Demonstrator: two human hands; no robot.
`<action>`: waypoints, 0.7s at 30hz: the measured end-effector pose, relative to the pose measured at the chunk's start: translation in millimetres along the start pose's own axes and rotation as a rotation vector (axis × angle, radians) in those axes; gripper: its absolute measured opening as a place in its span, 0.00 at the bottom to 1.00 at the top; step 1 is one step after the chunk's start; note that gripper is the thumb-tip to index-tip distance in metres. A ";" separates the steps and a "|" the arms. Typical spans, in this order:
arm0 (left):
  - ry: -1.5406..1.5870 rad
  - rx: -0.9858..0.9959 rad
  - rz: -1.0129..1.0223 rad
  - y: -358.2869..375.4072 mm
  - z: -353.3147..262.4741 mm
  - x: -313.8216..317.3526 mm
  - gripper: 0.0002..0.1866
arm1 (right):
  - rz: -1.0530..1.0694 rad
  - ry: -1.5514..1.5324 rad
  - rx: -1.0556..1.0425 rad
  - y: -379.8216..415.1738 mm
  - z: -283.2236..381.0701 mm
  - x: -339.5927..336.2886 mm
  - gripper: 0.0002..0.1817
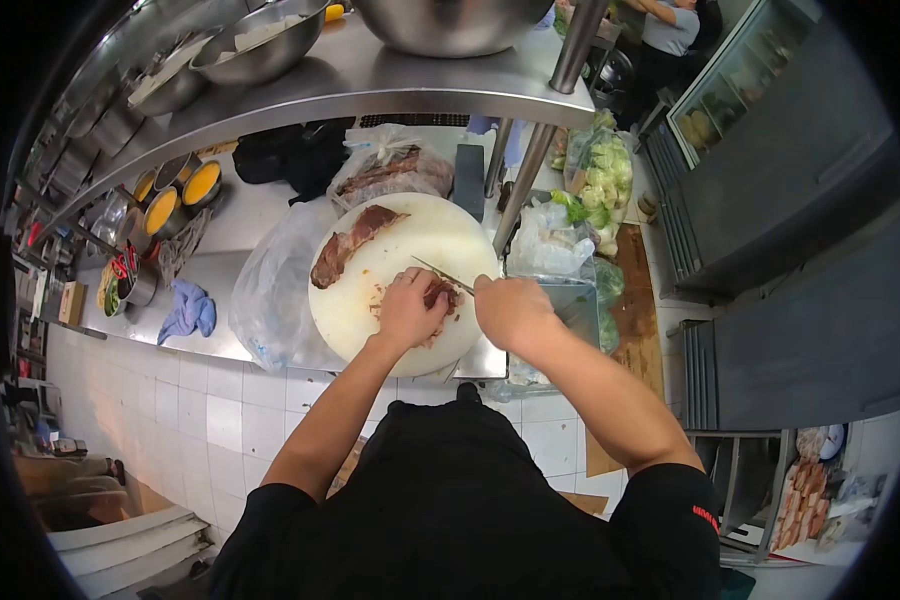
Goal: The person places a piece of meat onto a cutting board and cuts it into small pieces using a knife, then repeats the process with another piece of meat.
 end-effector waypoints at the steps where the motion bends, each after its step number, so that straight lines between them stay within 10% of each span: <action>1: 0.004 0.019 0.014 2.4 3.0 0.9 0.14 | 0.011 -0.010 0.028 5.9 5.4 -0.6 0.12; 21: 0.063 0.060 -0.025 -2.7 19.6 -5.7 0.05 | 0.091 -0.135 0.124 -18.8 10.1 24.9 0.15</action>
Point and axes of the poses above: each hand's wrist, its own y-axis away from the middle knuckle, its own x-axis out of the palm, z = x × y, the point moved 2 cm from there along -y, towards the middle knuckle, and after that the axes turned 1 degree about z, right-handed, at the moved point
